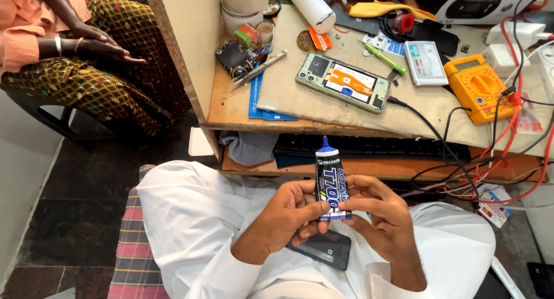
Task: The person sits on the floor at a repair bench, first uses a smartphone, then opens a tube of adhesive and squeezes glue around the frame of a disassembled phone lying on the bench. They then pick up the phone's back cover, press it onto the glued frame, and press along the edges to secure it.
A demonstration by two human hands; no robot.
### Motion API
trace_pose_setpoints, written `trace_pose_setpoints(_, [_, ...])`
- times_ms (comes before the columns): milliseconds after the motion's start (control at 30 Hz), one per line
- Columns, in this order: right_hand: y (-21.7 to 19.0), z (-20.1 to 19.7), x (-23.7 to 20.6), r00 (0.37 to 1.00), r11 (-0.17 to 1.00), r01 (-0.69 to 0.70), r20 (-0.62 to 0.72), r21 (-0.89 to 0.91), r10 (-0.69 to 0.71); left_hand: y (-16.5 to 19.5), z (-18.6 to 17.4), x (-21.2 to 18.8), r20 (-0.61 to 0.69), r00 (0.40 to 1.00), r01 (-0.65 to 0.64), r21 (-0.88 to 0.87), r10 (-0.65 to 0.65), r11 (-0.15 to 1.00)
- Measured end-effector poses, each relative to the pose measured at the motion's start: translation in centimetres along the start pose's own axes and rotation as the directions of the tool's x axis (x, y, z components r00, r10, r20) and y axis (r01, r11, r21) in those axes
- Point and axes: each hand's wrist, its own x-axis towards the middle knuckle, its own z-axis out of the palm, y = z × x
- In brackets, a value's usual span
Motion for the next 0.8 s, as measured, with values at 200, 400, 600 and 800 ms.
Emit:
trace_pose_setpoints(200, [0.3,2.4,0.2,0.939,0.992,0.055,-0.343,0.117,-0.011,-0.1,1.2,0.7,0.042,0.998,-0.049,0.118,0.045,0.992])
trace_pose_setpoints(400, [-0.1,6.2,1.5,0.775,0.98,0.047,-0.626,0.192,0.086,-0.6,2.1,1.1,-0.078,0.976,-0.191,0.131,0.202,0.973])
trace_pose_setpoints(600, [-3.2,5.6,3.3,0.932,0.992,0.108,-0.341,-0.057,-0.121,0.5,1.2,0.4,-0.166,0.963,-0.201,0.078,0.212,0.976])
trace_pose_setpoints(800, [-4.6,3.6,4.4,0.963,0.841,0.186,-0.075,-0.509,-0.259,1.8,0.0,-0.7,-0.046,0.99,-0.132,-0.038,0.131,0.99])
